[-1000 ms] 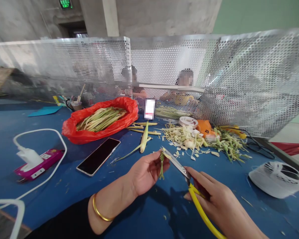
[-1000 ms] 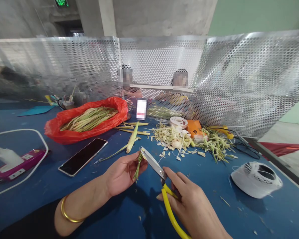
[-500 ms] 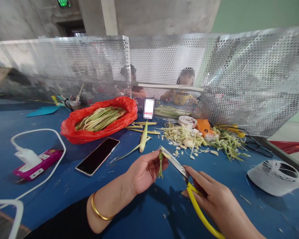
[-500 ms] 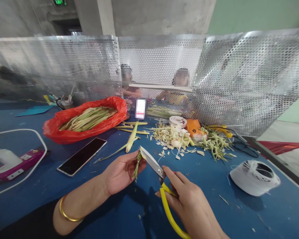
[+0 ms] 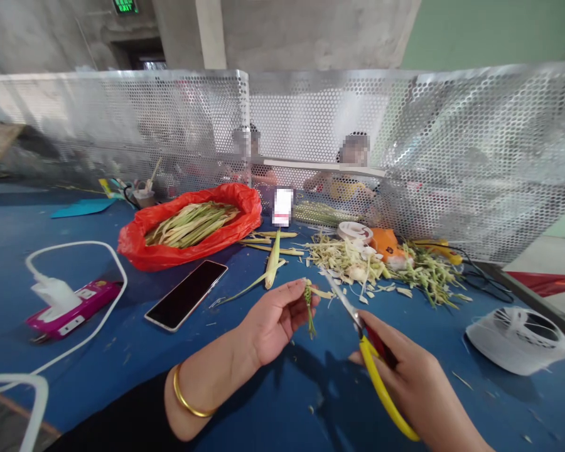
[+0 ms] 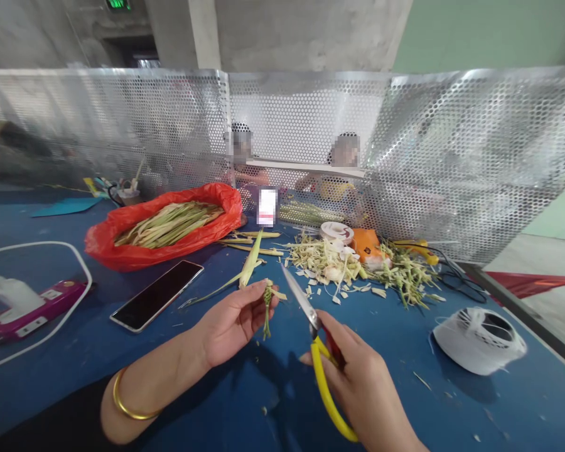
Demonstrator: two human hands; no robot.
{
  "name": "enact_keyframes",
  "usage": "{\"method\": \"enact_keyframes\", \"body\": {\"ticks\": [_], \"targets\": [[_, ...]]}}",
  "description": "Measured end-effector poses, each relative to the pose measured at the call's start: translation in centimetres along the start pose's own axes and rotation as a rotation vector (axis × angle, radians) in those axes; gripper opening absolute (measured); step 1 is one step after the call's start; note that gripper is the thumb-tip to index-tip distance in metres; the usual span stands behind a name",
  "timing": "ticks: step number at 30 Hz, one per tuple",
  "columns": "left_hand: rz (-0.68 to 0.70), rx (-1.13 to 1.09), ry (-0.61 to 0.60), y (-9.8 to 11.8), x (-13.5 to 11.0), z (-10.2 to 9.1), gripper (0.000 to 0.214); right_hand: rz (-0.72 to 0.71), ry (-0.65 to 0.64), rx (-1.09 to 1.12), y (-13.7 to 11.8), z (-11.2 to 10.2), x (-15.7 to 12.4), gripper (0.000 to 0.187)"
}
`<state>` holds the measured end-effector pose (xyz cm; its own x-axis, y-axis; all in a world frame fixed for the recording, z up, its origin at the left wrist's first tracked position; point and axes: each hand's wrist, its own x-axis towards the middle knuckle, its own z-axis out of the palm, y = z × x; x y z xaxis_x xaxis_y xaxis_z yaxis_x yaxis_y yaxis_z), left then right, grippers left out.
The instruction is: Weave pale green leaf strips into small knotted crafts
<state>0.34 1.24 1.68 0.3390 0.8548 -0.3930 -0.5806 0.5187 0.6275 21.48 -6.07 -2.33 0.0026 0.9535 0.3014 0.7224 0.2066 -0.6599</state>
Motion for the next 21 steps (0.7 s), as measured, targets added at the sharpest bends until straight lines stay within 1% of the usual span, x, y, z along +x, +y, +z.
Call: {"method": "enact_keyframes", "body": {"ticks": [2, 4, 6, 8, 10, 13, 15, 19, 21], "targets": [[0.077, 0.058, -0.026, 0.0, 0.0, -0.1, 0.008, 0.078, 0.022, 0.087, 0.7, 0.0, 0.4, 0.052], [0.126, 0.106, -0.046, 0.2, 0.0, -0.1, 0.010, 0.131, 0.017, 0.217, 1.2, 0.1, 0.6, 0.061], [0.161, 0.143, -0.056, 0.3, -0.1, 0.0, 0.014, 0.159, 0.023, 0.335, 1.1, 0.2, 0.6, 0.066], [0.190, 0.186, -0.044, 0.4, -0.2, 0.2, 0.021, 0.167, 0.021, 0.394, 0.6, 0.2, 0.3, 0.068], [0.224, 0.230, -0.018, 0.4, -0.3, 0.3, 0.024, 0.169, -0.011, 0.413, -0.1, 0.1, 0.1, 0.067], [0.273, 0.277, 0.018, 0.4, -0.3, 0.3, 0.024, 0.165, -0.129, 0.411, -0.9, -0.2, -0.1, 0.064], [0.293, 0.290, 0.022, 0.4, -0.2, 0.2, 0.023, 0.170, -0.178, 0.401, -1.0, -0.2, -0.1, 0.062], [0.290, 0.304, 0.021, 0.4, 0.0, 0.1, 0.023, 0.150, -0.267, 0.351, -0.9, -0.2, -0.1, 0.058], [0.281, 0.309, 0.022, 0.4, 0.0, 0.0, 0.023, 0.141, -0.283, 0.335, -0.9, -0.2, -0.1, 0.057]]}}
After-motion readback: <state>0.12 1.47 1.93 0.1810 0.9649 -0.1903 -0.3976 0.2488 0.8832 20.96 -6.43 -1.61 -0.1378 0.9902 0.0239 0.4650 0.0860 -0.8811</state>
